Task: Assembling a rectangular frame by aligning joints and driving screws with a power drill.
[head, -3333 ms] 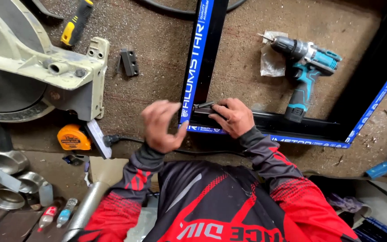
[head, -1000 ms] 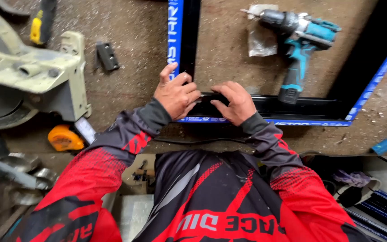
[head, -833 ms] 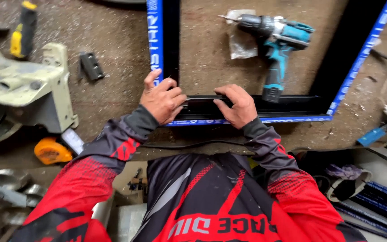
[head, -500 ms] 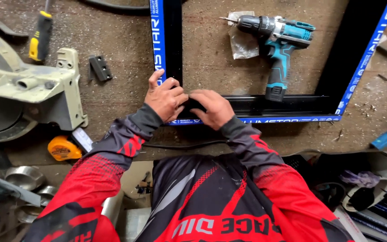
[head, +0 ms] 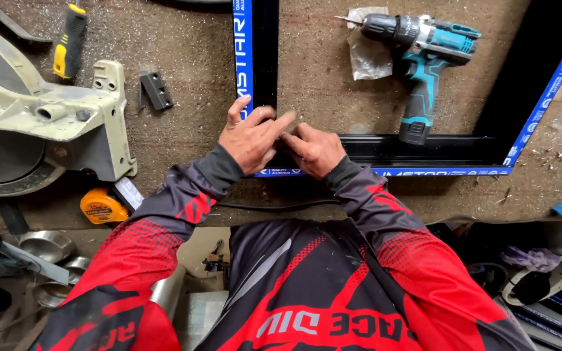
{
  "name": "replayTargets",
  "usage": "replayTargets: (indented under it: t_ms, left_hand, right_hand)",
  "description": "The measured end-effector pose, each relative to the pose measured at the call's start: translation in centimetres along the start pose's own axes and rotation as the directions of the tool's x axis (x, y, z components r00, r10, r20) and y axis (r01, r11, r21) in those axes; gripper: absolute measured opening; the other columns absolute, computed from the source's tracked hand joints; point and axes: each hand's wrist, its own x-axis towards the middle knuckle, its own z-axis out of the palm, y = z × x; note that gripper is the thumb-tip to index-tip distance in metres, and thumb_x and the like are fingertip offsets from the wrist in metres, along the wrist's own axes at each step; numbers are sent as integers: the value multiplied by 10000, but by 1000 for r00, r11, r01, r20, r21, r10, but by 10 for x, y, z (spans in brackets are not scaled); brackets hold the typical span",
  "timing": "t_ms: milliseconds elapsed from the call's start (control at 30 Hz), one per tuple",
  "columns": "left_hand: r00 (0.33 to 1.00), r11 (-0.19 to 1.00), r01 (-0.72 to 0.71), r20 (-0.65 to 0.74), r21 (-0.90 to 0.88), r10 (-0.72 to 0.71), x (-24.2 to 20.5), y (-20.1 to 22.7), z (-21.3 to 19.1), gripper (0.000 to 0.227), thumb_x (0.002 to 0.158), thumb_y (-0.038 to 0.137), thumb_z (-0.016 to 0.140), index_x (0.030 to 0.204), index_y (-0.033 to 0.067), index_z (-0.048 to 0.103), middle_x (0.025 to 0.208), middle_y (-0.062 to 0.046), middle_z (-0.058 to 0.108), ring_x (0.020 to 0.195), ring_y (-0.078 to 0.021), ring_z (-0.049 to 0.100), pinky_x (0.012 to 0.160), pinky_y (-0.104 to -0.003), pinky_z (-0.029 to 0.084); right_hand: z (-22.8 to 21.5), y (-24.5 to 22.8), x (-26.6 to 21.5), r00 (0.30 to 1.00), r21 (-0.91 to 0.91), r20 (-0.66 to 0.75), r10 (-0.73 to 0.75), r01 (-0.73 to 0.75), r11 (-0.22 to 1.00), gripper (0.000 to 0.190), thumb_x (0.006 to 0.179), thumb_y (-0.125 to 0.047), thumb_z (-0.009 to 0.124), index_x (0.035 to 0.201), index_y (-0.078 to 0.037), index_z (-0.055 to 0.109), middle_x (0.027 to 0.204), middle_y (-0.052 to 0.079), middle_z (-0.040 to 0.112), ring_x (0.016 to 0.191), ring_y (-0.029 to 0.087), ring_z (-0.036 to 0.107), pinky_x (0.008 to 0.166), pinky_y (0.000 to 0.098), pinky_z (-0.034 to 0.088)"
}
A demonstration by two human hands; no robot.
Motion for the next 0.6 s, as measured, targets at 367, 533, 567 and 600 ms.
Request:
replayTargets:
  t_ms: [367, 533, 567, 600]
  left_hand:
    - [623, 733, 500, -396, -461, -674, -70, -36, -58, 484, 910, 22, 736, 1371, -6, 591, 1173, -155, 628, 1078, -356, 645, 980, -424, 508]
    - [578, 636, 648, -273, -420, -769, -129, -25, -7, 384, 920, 13, 708, 1297, -1, 638, 1105, -142, 637, 988, -325, 663, 907, -440, 538]
    - [577, 646, 636, -296, -422, -761, -139, -24, 5, 366, 899, 27, 738, 1257, 3, 665, 1093, -128, 652, 973, -325, 690, 886, -422, 566]
    - [577, 646, 634, -296, -425, -761, -136, -21, 2, 366, 899, 27, 738, 1257, 3, 665, 1093, -128, 652, 973, -325, 690, 886, -422, 566]
  right_hand:
    - [2, 9, -5, 997, -18, 79, -25, 26, 999, 253, 980, -378, 682, 1202, -256, 685, 872, -32, 540, 697, 238, 682, 572, 367, 592]
    - [0, 7, -4, 996, 5, 85, -19, 19, 1000, 238, 979, -345, 695, 1193, -241, 700, 913, -30, 586, 715, 241, 691, 590, 371, 595]
    - [-1, 7, -3, 997, 9, 81, -16, 15, 1000, 237, 976, -340, 701, 1191, -239, 701, 917, -29, 591, 716, 242, 692, 590, 374, 595]
    - [-1, 7, -3, 997, 6, 81, -16, 15, 1000, 237, 976, -340, 701, 1191, -239, 701, 917, -29, 591, 716, 242, 692, 590, 374, 595]
